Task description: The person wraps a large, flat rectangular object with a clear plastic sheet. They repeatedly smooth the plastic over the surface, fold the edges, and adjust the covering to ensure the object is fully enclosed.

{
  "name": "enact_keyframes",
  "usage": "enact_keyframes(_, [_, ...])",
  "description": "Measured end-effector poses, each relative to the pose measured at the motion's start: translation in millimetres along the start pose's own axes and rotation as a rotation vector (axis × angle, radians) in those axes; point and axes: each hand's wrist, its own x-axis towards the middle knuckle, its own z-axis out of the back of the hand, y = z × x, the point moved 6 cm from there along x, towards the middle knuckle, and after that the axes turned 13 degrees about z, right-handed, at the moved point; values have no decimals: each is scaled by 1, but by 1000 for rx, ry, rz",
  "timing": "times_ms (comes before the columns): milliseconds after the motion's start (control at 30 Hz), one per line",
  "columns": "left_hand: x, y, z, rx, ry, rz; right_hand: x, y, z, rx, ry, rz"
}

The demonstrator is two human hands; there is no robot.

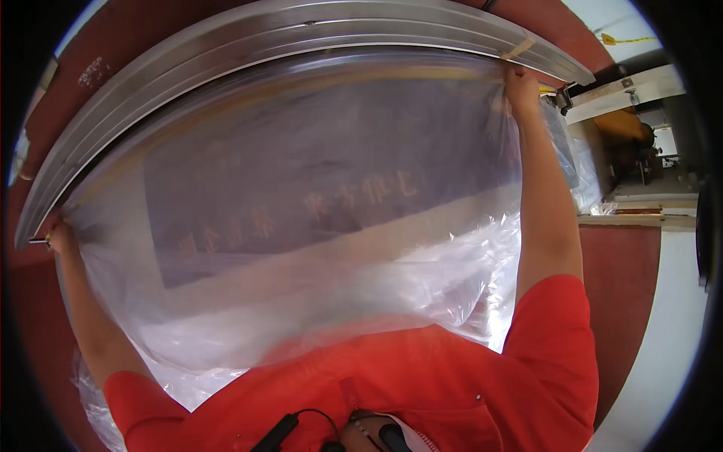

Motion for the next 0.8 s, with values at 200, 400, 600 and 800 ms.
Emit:
enact_keyframes(200, [101, 70, 1, -423, 344, 100, -8, -19, -44, 189, -7, -278])
enact_keyframes(400, [70, 45, -61, -657, 444, 208, -26, -5, -8, -14, -173, -309])
enact_keyframes(600, [78, 51, -56, -694, 456, 197, -22, -11, -16, -38, -90, -331])
enact_keyframes(800, [95, 49, -43, -513, 396, 12, -22, -20, -17, 111, -121, -367])
